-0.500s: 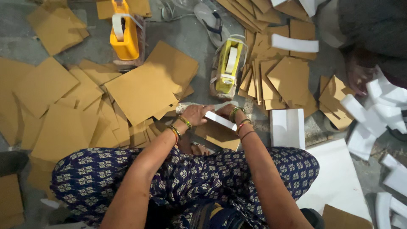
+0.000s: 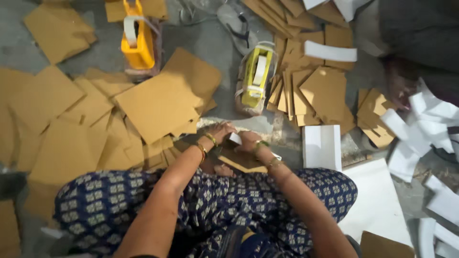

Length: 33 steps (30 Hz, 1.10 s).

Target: The person sits on the floor and assembles small cardboard boxes by folding the flaps and securing them with adhesive tape. They repeatedly pick up flat cardboard pieces, fold them into box shapes, and use a tape dispenser to seal the edges.

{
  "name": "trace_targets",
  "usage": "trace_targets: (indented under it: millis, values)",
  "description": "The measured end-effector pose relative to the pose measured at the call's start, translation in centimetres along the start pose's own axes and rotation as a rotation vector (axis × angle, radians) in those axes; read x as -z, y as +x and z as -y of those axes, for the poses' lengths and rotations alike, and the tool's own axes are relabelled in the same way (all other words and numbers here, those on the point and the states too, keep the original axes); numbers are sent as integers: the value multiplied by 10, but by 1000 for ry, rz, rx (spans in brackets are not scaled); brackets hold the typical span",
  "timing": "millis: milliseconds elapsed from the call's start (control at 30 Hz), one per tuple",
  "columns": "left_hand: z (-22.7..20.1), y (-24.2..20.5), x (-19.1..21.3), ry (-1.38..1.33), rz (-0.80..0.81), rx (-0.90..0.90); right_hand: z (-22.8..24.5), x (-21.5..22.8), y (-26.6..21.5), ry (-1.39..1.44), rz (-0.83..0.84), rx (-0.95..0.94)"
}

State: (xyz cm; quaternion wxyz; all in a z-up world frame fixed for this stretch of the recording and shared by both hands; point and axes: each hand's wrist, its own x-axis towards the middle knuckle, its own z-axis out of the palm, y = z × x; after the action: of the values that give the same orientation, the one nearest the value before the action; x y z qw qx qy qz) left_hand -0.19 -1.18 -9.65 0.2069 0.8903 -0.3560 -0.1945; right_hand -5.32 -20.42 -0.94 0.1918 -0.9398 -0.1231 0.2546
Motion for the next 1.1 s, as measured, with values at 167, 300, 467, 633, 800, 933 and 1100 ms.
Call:
trace_targets:
  millis: [167, 300, 467, 633, 800, 933, 1100]
  values:
    - [5, 5, -6, -208, 100, 149, 28, 23, -3, -6, -95, -229]
    - [-1, 28, 56, -683, 271, 111, 32, 52, -24, 121, -190, -437]
    - [-18, 21, 116, -1127, 203, 34, -10, 31, -46, 1219, -582, -419]
    - [-62, 9, 92, -397, -37, 212, -17, -33, -23, 1625, -890, -626]
    - [-77, 23, 66, -224, 0, 354, -23, -71, -25, 1745, -883, -370]
    - [-95, 35, 44, 168, -279, 59, -42, -17, -33, 822, -1125, -493]
    - [-106, 23, 86, 209, -24, 90, -43, 84, -1, 465, -1011, -207]
